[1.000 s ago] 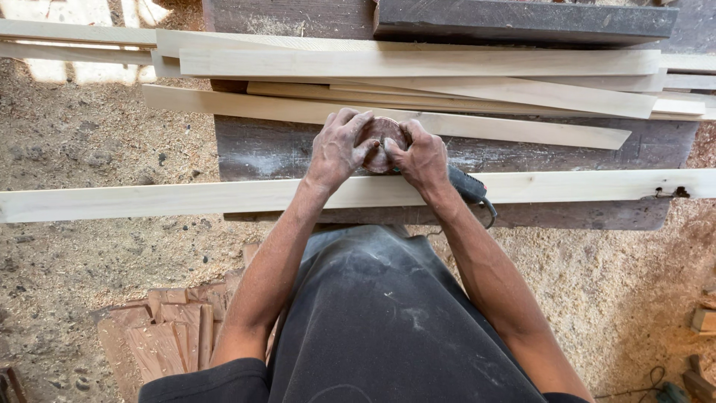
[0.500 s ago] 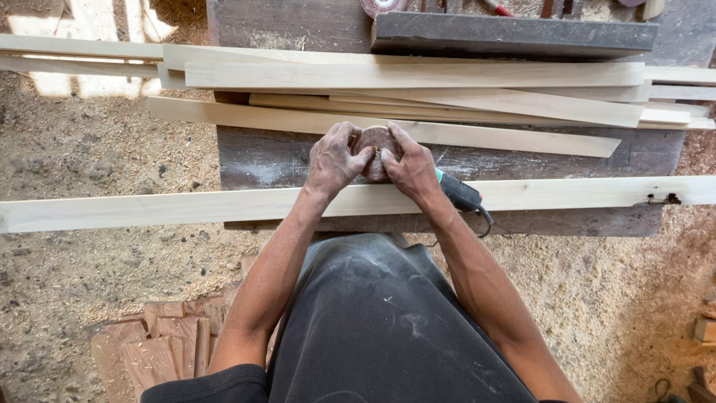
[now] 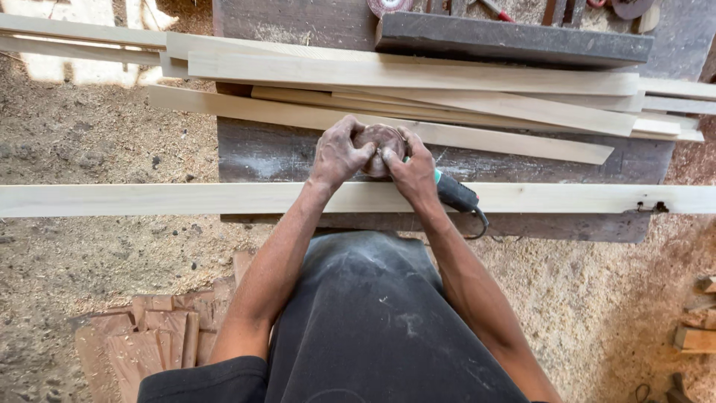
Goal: The person sands long wooden planks on a workbench using a handheld power sander. They adjust the sander's disc, flip the planks, and sand both sides and edges before placing the finished pieces aside.
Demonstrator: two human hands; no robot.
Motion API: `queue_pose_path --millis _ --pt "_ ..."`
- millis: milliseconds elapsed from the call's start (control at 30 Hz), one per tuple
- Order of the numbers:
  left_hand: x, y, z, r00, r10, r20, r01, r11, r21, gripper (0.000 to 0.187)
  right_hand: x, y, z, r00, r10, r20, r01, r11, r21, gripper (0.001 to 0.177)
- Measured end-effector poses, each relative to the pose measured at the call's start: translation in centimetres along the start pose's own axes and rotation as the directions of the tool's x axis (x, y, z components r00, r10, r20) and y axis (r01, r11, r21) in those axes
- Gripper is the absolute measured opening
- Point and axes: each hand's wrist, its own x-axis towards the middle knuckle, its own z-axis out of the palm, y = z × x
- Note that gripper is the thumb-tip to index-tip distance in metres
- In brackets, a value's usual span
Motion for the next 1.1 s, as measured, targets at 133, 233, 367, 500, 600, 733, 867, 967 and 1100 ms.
queue_pose_path --millis 133,233,367,500,600,733,867,967,1100 --pt "-1.1 -0.1 1.0 0.991 -0.073 -0.111 0.074 0.997 0.0 0.032 0.1 -0.1 0.7 1.0 0.019 -0.019 -0.022 0.987 -0.158 0.056" --pt "-1.7 -0.3 0.9 0.987 0.066 -0.144 -0.061 0.997 0.039 0.035 1.5 -0.1 0.2 0.994 -0.04 0.097 0.07 0.939 -0.336 0.056" --pt "-0.9 -0.5 0.3 0.975 0.213 -0.071 -0.208 0.976 0.071 0.036 2.5 0.1 -1.1 0.944 -0.247 0.219 0.298 0.923 -0.243 0.057" --pt "-0.8 -0.8 0.9 0.991 0.106 -0.079 -0.102 0.994 0.047 0.033 0.7 -0.1 -0.6 0.99 -0.134 0.048 0.137 0.987 -0.085 0.056" --pt "-2.1 -1.0 1.7 0.992 -0.007 -0.125 0.008 1.0 0.007 0.036 -0.5 -0.4 0.7 1.0 -0.005 -0.004 0.004 0.996 -0.093 0.058" --pt "-1.4 -0.9 1.8 0.97 0.125 -0.207 -0.123 0.992 0.023 0.048 1.1 -0.6 0.1 0.988 -0.136 0.066 0.15 0.944 -0.295 0.059" --pt "-0.7 -1.0 1.2 0.992 0.118 -0.046 -0.116 0.991 0.061 0.04 0.7 -0.3 -0.5 0.987 -0.138 0.086 0.157 0.948 -0.278 0.062" --pt "-0.8 -0.7 1.4 0.997 0.005 -0.077 -0.003 1.0 0.026 0.039 -0.3 -0.3 0.3 0.979 -0.193 -0.06 0.178 0.964 -0.198 0.061" --pt "-0.9 -0.5 2.2 0.993 0.002 -0.117 -0.007 0.999 -0.041 0.041 0.3 -0.1 0.8 0.996 -0.062 -0.057 0.051 0.982 -0.181 0.058"
